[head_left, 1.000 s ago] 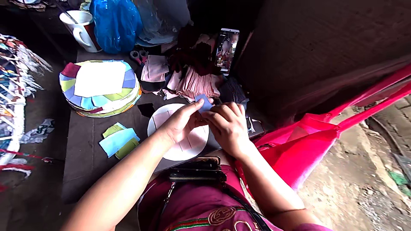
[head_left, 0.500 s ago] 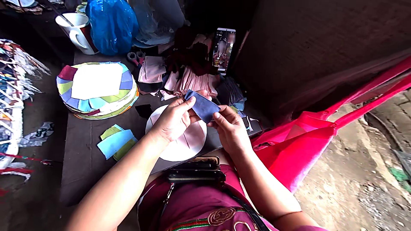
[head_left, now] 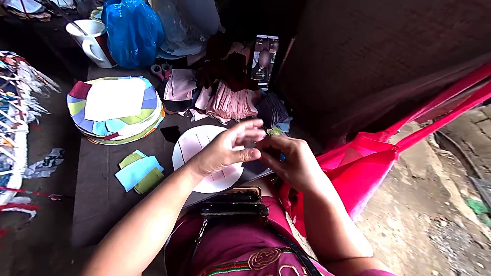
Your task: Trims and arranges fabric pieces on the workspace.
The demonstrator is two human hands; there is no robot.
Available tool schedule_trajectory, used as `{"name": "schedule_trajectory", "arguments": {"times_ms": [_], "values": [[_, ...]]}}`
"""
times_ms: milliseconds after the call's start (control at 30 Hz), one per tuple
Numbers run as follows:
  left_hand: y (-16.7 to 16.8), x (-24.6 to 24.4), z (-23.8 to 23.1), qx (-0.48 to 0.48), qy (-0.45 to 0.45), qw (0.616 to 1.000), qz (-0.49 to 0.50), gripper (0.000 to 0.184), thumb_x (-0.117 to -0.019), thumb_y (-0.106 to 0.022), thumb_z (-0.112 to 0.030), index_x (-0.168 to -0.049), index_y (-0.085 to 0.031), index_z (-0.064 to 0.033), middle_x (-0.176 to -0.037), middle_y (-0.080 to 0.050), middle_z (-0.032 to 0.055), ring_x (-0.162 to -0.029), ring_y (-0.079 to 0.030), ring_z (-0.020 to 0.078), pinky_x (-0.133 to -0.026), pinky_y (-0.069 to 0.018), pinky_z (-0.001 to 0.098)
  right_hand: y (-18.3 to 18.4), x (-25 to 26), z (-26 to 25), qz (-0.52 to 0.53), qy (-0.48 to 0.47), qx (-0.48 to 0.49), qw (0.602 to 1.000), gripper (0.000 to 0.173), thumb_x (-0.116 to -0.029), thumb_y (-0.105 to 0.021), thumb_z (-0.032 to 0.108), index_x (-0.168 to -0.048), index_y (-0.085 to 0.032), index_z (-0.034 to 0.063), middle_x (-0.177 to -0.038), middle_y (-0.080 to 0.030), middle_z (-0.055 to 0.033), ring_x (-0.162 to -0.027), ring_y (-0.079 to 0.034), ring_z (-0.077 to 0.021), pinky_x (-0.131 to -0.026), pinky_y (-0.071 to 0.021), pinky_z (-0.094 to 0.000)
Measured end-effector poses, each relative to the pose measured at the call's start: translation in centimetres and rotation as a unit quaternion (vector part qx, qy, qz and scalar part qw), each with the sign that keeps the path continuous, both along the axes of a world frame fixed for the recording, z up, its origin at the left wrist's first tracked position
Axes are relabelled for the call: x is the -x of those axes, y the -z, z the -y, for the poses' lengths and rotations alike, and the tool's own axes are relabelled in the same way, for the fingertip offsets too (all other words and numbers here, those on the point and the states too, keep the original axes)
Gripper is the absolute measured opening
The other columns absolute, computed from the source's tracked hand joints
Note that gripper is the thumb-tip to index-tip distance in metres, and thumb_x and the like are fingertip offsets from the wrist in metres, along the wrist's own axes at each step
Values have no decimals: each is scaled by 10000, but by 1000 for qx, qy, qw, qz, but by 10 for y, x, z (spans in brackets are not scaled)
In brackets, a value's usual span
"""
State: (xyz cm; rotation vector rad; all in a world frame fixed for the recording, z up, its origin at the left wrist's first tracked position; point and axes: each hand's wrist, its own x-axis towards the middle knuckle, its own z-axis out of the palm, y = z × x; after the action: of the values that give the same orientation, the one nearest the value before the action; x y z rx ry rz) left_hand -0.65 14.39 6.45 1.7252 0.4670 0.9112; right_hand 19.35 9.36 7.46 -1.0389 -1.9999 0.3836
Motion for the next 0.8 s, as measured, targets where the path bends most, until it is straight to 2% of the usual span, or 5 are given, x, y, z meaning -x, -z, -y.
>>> {"name": "schedule_trajectory", "arguments": {"times_ms": [100, 233, 400, 500, 800], "values": [[3, -2, 3, 92, 45, 995, 13, 334, -940, -581, 31, -1272, -607, 61, -1036, -723, 32, -911, -677, 21, -845, -563, 202, 3, 2, -2, -59, 24, 27, 998, 145, -934, -679, 127, -1031, -715, 25, -850, -695, -4, -688, -626, 17, -643, -542, -151], [1, -2, 1, 130, -25, 991, -10, 165, -1009, -520, 20, -1040, -682, 9, -843, -710, 3, -771, -671, 29, -732, -566, 210, 13, -8, -7, -78, 100, 47, 991, 209, -988, -611, 162, -1145, -662, 35, -843, -679, 18, -642, -616, 5, -589, -543, -177], [-5, 1, -4, 190, -64, 978, 55, 188, -1035, -463, 14, -1127, -625, -8, -943, -720, 28, -858, -703, 86, -790, -594, 269, 23, -28, -14, 161, 263, 151, 939, 239, -990, -669, 133, -1153, -696, -40, -1046, -678, -241, -936, -675, -406, -831, -530, -613], [-6, 1, -4, 189, -80, 977, 64, 192, -1020, -453, 43, -1109, -611, -17, -922, -720, 19, -829, -702, 74, -763, -589, 249, 26, -30, -17, 223, 265, 219, 912, 291, -1008, -646, 143, -1236, -674, -36, -1153, -655, -265, -1088, -644, -438, -935, -500, -616], [-4, 0, -10, 205, -109, 970, 72, 131, -1045, -480, -9, -1048, -611, -9, -855, -701, 46, -755, -705, 101, -719, -607, 254, 15, -26, -26, 296, 238, 284, 880, 432, -1013, -640, 270, -1351, -605, 4, -1202, -658, -253, -1127, -639, -433, -951, -480, -627]]}}
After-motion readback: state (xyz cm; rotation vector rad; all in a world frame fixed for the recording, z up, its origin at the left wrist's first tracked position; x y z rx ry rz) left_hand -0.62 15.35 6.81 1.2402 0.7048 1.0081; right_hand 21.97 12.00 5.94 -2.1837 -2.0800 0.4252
